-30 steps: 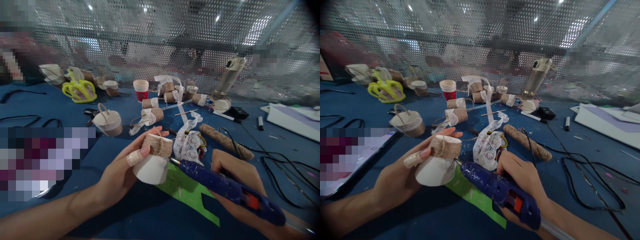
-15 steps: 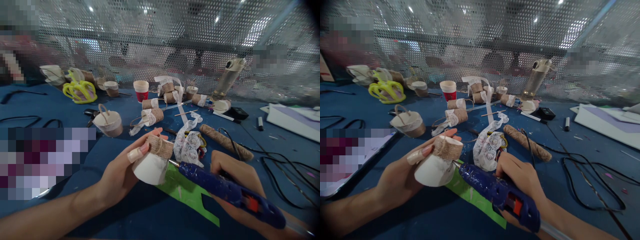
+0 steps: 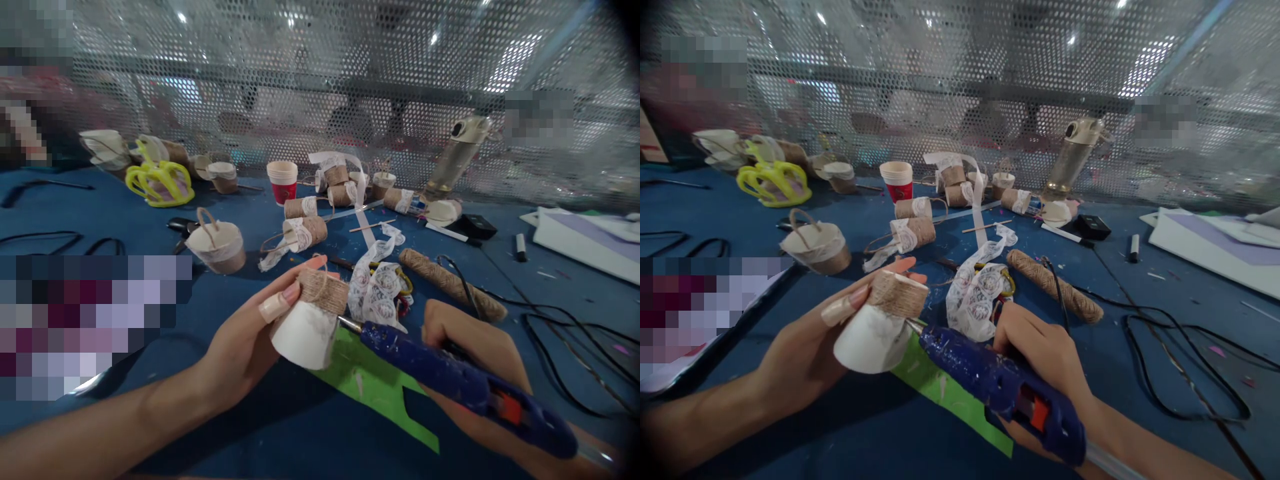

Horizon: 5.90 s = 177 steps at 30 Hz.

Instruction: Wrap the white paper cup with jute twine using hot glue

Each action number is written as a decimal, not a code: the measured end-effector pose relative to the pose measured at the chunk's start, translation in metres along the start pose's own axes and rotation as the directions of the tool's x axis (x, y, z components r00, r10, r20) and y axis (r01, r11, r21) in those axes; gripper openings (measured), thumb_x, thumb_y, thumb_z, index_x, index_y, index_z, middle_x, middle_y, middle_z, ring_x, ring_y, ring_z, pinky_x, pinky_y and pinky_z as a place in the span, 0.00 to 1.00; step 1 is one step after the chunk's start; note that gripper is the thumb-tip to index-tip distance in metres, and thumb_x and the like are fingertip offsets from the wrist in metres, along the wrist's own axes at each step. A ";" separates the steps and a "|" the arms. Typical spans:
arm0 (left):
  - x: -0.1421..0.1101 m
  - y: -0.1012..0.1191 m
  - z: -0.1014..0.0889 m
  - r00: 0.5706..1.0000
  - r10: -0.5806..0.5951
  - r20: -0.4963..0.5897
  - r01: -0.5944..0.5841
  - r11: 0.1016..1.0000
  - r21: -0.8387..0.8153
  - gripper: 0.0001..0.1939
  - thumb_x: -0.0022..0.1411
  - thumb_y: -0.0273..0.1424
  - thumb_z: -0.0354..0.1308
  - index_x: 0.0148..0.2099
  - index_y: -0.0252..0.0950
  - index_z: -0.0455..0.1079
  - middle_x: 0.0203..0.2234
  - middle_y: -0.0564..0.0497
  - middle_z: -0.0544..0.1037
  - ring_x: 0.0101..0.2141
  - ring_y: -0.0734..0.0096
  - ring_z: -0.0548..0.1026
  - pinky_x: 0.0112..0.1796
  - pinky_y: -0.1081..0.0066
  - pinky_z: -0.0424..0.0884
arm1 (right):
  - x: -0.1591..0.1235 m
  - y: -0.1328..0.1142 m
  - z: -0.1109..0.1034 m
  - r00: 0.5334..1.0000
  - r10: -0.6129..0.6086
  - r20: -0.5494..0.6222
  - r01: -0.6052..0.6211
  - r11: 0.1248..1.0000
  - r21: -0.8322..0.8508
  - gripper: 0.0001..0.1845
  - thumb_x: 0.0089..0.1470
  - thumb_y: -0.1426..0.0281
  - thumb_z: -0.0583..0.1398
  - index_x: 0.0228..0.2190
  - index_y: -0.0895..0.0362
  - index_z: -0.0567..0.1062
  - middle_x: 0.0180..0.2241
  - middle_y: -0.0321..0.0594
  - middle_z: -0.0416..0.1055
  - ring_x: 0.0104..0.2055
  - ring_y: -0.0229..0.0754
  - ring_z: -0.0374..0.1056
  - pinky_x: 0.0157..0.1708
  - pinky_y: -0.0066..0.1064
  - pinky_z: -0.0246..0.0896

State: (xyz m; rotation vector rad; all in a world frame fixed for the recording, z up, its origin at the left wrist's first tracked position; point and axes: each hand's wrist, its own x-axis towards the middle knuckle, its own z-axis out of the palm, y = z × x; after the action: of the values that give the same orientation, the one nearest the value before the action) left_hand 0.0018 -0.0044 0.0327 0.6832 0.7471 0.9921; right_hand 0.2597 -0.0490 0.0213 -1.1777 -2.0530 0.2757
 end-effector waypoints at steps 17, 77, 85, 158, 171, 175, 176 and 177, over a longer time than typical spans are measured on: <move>0.000 -0.003 -0.002 0.999 0.029 0.041 -0.032 0.998 0.061 0.19 0.64 0.34 0.62 0.57 0.43 0.77 0.52 0.50 0.82 0.49 0.64 0.80 0.44 0.76 0.74 | 0.002 -0.004 -0.001 0.999 -0.040 -0.002 0.040 0.998 -0.049 0.14 0.48 0.74 0.61 0.24 0.53 0.58 0.22 0.26 0.57 0.20 0.31 0.54 0.20 0.24 0.46; -0.003 -0.013 0.004 0.990 -0.100 0.099 0.054 0.919 0.391 0.21 0.60 0.42 0.65 0.53 0.42 0.72 0.46 0.47 0.80 0.42 0.57 0.77 0.38 0.66 0.69 | 0.018 -0.004 0.017 0.934 0.356 0.039 -0.324 0.795 0.513 0.09 0.51 0.69 0.71 0.33 0.51 0.77 0.36 0.36 0.80 0.40 0.45 0.78 0.35 0.32 0.74; -0.001 -0.011 0.002 0.996 -0.052 0.078 0.019 0.930 0.366 0.18 0.61 0.40 0.64 0.52 0.41 0.72 0.44 0.47 0.81 0.40 0.59 0.77 0.38 0.67 0.69 | 0.014 -0.014 0.018 0.930 0.348 -0.118 -0.262 0.853 0.451 0.08 0.51 0.69 0.70 0.31 0.48 0.76 0.32 0.35 0.79 0.33 0.47 0.78 0.31 0.35 0.76; 0.000 -0.024 -0.006 0.942 -0.147 0.300 0.072 0.966 0.249 0.15 0.66 0.42 0.59 0.52 0.42 0.70 0.48 0.49 0.76 0.48 0.60 0.73 0.47 0.64 0.67 | 0.008 -0.009 0.024 0.934 0.356 0.026 -0.313 0.782 0.539 0.10 0.54 0.67 0.69 0.34 0.52 0.73 0.33 0.34 0.74 0.36 0.41 0.71 0.37 0.32 0.66; 0.001 -0.010 -0.006 0.863 -0.265 0.429 0.264 0.962 0.062 0.19 0.67 0.43 0.52 0.52 0.37 0.72 0.43 0.39 0.82 0.31 0.57 0.83 0.33 0.65 0.74 | 0.019 -0.001 0.009 0.959 0.285 0.009 -0.240 0.791 0.562 0.08 0.54 0.70 0.70 0.34 0.50 0.75 0.33 0.29 0.77 0.34 0.35 0.73 0.37 0.26 0.69; -0.007 -0.009 -0.002 0.657 -0.453 0.602 0.385 0.889 0.248 0.22 0.60 0.44 0.57 0.51 0.36 0.72 0.44 0.37 0.82 0.34 0.53 0.83 0.34 0.62 0.73 | 0.021 -0.001 0.012 0.958 0.280 -0.069 -0.199 0.815 0.544 0.08 0.53 0.71 0.70 0.33 0.52 0.75 0.32 0.31 0.77 0.33 0.35 0.73 0.36 0.27 0.69; -0.009 -0.008 -0.001 0.624 -0.481 0.615 0.379 0.875 0.300 0.22 0.60 0.43 0.58 0.52 0.36 0.72 0.43 0.38 0.83 0.37 0.51 0.82 0.36 0.61 0.73 | 0.021 -0.002 0.013 0.959 0.274 -0.075 -0.192 0.820 0.539 0.08 0.53 0.70 0.70 0.33 0.52 0.75 0.32 0.31 0.77 0.32 0.35 0.73 0.36 0.27 0.69; -0.011 -0.007 0.001 0.607 -0.496 0.621 0.363 0.868 0.339 0.22 0.59 0.42 0.58 0.52 0.36 0.73 0.43 0.38 0.83 0.41 0.49 0.81 0.38 0.60 0.73 | 0.021 -0.004 0.015 0.962 0.263 -0.072 -0.185 0.823 0.537 0.08 0.53 0.70 0.70 0.32 0.52 0.75 0.32 0.31 0.76 0.32 0.36 0.73 0.36 0.27 0.69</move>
State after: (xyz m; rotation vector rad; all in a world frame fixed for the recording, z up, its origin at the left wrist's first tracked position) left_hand 0.0017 -0.0174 0.0308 0.9035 0.2904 0.1577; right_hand 0.2406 -0.0318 0.0228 -1.0490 -1.5615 0.7939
